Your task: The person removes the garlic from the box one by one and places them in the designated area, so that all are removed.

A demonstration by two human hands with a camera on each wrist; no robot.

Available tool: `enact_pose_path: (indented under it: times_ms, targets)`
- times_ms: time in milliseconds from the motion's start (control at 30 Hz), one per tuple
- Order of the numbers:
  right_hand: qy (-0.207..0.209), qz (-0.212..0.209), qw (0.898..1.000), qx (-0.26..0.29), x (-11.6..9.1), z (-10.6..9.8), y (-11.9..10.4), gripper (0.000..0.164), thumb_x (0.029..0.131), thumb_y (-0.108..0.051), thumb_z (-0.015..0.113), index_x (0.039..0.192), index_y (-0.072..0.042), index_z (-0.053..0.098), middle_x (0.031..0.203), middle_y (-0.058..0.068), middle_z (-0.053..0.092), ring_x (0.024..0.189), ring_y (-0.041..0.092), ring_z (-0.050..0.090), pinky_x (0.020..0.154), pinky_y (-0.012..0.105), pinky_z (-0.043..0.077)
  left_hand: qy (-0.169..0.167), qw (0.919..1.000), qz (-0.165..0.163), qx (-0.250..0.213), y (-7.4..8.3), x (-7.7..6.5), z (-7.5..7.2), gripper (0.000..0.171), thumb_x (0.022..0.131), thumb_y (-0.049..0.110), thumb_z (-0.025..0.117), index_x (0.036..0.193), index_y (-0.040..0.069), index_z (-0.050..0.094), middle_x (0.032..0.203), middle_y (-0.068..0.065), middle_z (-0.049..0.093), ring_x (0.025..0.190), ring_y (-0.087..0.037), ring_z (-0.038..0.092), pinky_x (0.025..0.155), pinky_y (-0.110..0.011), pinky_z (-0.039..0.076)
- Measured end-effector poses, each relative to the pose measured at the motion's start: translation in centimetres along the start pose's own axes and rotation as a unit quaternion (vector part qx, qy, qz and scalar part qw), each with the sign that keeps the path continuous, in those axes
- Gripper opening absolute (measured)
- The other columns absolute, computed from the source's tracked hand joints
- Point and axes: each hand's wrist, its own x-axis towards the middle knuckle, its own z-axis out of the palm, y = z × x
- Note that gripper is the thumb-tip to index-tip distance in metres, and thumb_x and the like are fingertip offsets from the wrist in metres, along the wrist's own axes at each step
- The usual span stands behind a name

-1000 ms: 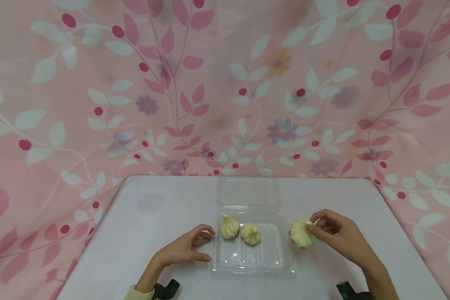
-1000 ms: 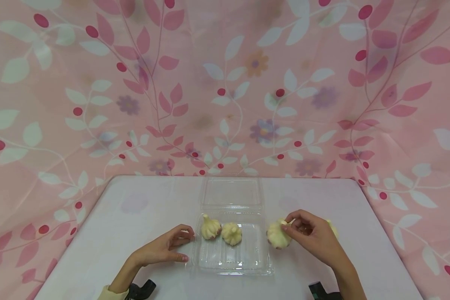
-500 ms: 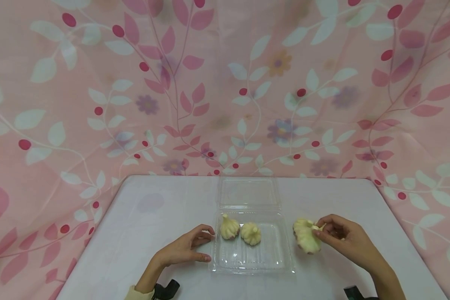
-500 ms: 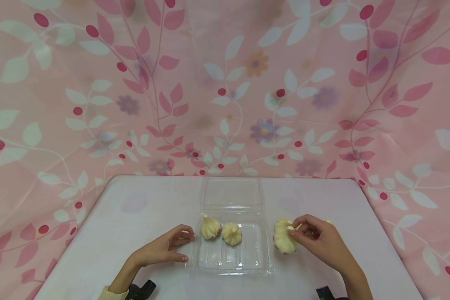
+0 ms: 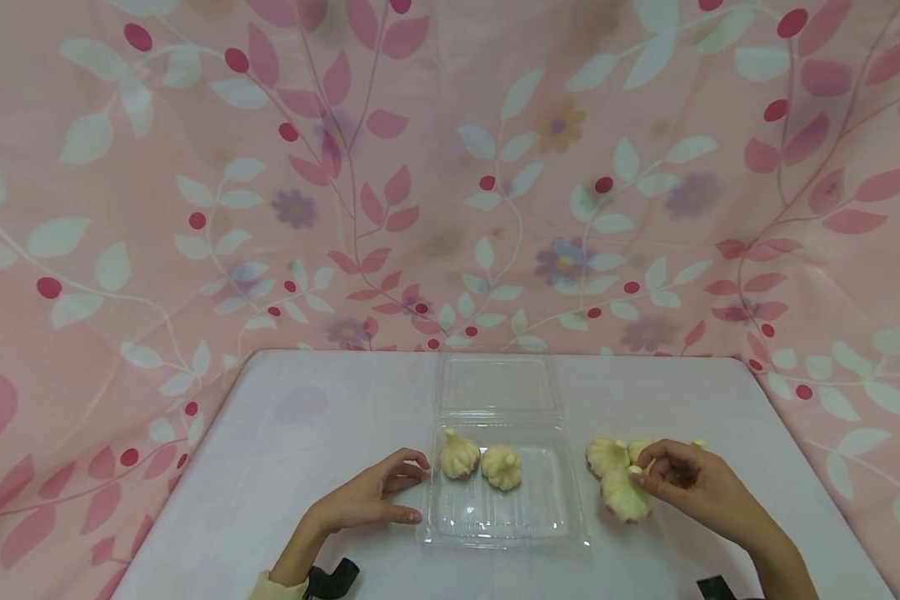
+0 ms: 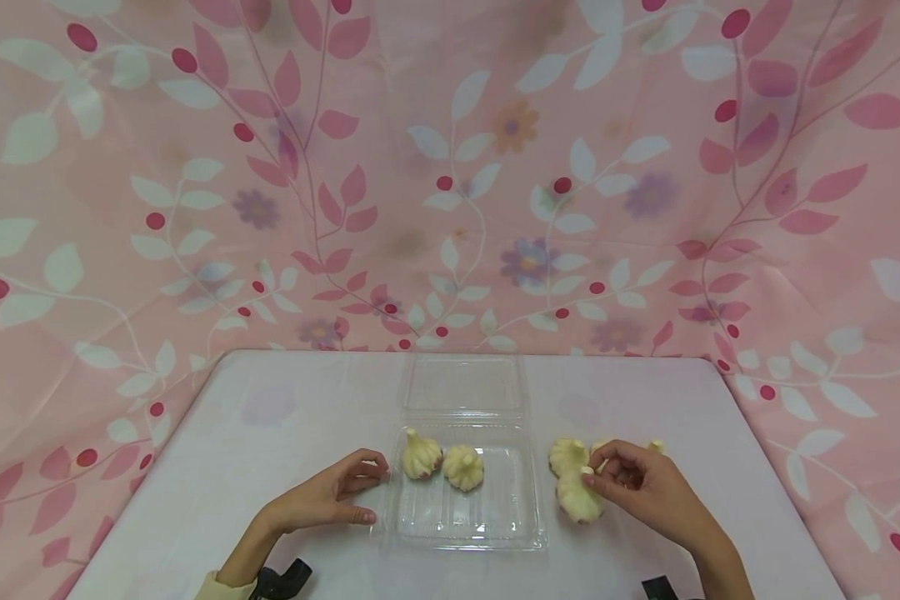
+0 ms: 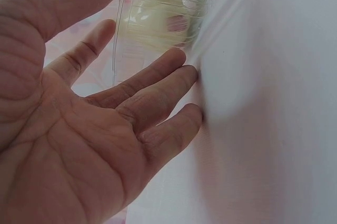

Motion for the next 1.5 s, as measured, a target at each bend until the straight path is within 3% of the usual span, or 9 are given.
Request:
enact_pose_path:
  times_ms: [533, 767, 1267, 1500]
  targets:
    - [-0.062, -0.013, 0.997, 0.039, 0.1, 0.1, 2.8, 0.012, 0.091, -0.009, 0.072, 0.100, -0.011, 0.065, 0.075, -0.001, 0.062, 0.062, 0.014, 0.057, 0.053, 0.028, 0.049, 0.001, 1.0000, -0.005, -0.003, 0.0, 0.0, 0.1, 0.065, 0.083, 0.020, 0.081, 0.136, 0.019, 0.044, 0.137, -0.010, 0.052, 0.133, -0.034, 0.046, 0.108, -0.054, 0.036]
    - [-0.082, -0.055, 0.993, 0.058, 0.4, 0.5, 3.7, 0.015, 0.091, -0.002, 0.069, 0.103, -0.008, 0.064, 0.080, 0.002, 0.063, 0.065, 0.013, 0.058, 0.053, 0.028, 0.050, 0.001, 1.0000, -0.003, -0.005, -0.2, 0.0, 0.0, 0.065, 0.083, 0.022, 0.081, 0.136, 0.020, 0.044, 0.138, -0.009, 0.052, 0.133, -0.033, 0.046, 0.108, -0.053, 0.036]
    - [-0.087, -0.068, 0.992, 0.061, 0.7, 1.0, 4.3, 0.016, 0.088, -0.002, 0.073, 0.100, -0.009, 0.065, 0.076, 0.002, 0.060, 0.061, 0.012, 0.054, 0.048, 0.027, 0.045, -0.001, 1.0000, -0.001, -0.007, -0.2, 0.0, 0.1, 0.065, 0.083, 0.020, 0.081, 0.136, 0.020, 0.044, 0.138, -0.010, 0.051, 0.133, -0.033, 0.046, 0.108, -0.052, 0.036]
    - [-0.083, -0.048, 0.994, 0.048, 0.8, 1.2, 4.2, 0.015, 0.088, -0.006, 0.074, 0.099, -0.010, 0.065, 0.075, 0.000, 0.060, 0.061, 0.011, 0.054, 0.048, 0.026, 0.045, -0.001, 1.0000, -0.003, -0.006, -0.3, 0.0, 0.1, 0.064, 0.083, 0.019, 0.081, 0.136, 0.022, 0.044, 0.138, -0.009, 0.052, 0.133, -0.033, 0.046, 0.108, -0.053, 0.037]
